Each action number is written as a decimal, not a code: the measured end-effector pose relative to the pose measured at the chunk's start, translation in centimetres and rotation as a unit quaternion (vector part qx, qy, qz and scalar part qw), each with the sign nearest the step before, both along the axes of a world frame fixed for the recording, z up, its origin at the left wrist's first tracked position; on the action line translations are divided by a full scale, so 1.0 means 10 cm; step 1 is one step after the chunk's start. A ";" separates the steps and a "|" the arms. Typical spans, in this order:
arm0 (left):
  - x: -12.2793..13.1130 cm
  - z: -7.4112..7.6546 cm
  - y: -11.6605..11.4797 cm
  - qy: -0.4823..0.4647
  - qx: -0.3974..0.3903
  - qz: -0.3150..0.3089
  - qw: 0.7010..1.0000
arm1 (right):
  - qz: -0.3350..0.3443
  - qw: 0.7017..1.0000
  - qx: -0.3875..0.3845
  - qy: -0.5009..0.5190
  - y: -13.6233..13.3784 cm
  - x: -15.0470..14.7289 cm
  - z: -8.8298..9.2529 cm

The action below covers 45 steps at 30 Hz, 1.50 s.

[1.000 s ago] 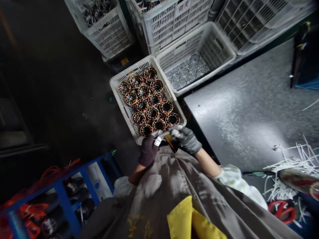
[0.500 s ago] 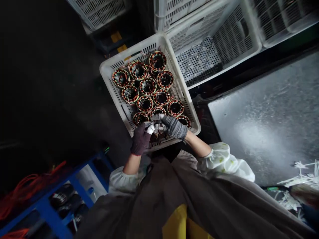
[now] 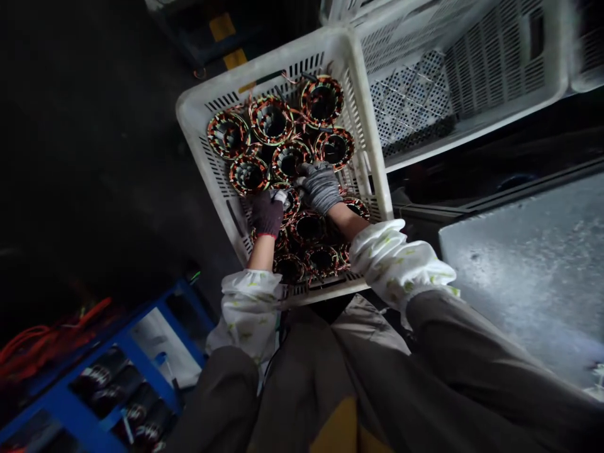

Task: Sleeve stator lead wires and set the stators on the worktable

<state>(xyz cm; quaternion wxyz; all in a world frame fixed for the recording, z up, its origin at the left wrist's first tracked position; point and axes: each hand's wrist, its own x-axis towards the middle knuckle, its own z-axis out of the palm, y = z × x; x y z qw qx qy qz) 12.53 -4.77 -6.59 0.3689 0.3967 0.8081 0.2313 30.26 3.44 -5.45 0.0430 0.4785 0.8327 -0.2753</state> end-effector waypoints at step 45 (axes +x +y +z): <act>0.36 0.48 0.34 0.226 -0.169 -0.335 0.899 | -0.271 0.948 0.161 0.035 -0.72 1.29 0.01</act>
